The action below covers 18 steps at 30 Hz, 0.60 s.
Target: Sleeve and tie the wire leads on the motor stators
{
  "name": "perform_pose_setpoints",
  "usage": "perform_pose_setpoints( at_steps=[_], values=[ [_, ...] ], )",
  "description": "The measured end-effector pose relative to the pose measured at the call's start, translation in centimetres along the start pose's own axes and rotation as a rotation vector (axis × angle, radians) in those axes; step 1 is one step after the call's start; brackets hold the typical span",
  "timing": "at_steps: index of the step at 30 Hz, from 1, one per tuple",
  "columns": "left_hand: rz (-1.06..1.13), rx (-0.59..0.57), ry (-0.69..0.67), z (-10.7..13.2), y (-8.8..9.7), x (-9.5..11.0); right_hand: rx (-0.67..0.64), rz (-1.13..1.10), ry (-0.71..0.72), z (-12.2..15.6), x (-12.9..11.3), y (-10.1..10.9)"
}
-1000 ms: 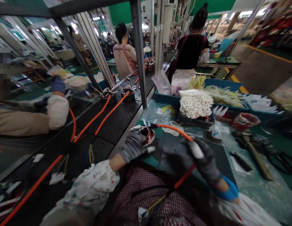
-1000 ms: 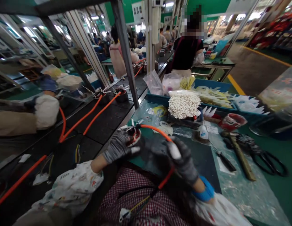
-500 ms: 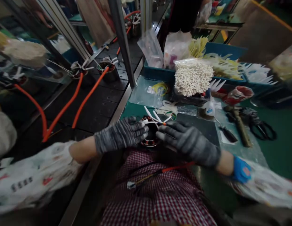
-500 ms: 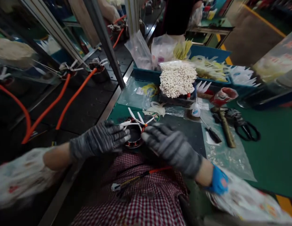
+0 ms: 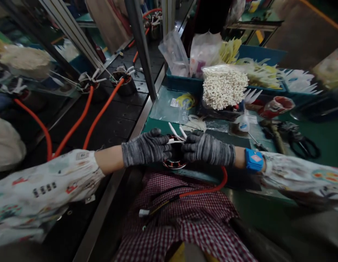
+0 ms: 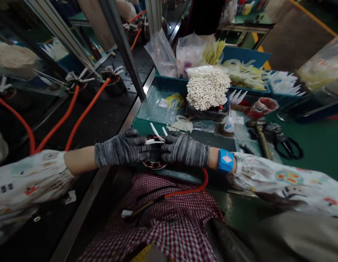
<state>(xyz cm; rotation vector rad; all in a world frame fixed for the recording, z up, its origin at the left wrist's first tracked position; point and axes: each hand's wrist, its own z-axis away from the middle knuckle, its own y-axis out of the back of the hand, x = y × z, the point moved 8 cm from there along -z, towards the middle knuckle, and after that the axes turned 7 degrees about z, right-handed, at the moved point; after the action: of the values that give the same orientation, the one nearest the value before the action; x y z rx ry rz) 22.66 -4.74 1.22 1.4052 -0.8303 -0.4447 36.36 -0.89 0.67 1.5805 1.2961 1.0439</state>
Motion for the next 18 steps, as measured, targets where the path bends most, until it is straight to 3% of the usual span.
perform_pose_setpoints(
  at_steps=[2, 4, 8, 11, 13, 15, 18],
  values=[
    [-0.03, 0.026, -0.022, 1.1, 0.2, 0.0, 0.106, 0.042, 0.143, 2.4, -1.8, 0.3],
    [-0.05, 0.037, -0.029, 1.6, 0.6, 0.0, 0.192, 0.044, 0.081, 4.4, -2.4, 0.2],
    [0.015, 0.007, -0.043, 0.1, 1.4, 0.8, 0.314, -0.122, -0.303, 7.2, -3.0, -0.6],
    [0.017, 0.039, 0.025, -3.0, 2.1, 1.2, 0.428, -0.238, -0.7, 10.1, -3.0, -0.6],
    [-0.024, 0.024, 0.049, -5.3, 2.0, 1.7, 0.427, -0.297, -0.869, 11.7, -2.8, -0.2],
    [-0.066, -0.021, 0.033, -7.3, 1.4, 2.3, 0.406, -0.304, -0.898, 12.4, -2.1, 1.2],
    [-0.041, -0.024, 0.035, -9.0, 0.8, 2.0, 0.367, -0.19, -0.769, 11.9, 0.0, 4.0]
  ],
)
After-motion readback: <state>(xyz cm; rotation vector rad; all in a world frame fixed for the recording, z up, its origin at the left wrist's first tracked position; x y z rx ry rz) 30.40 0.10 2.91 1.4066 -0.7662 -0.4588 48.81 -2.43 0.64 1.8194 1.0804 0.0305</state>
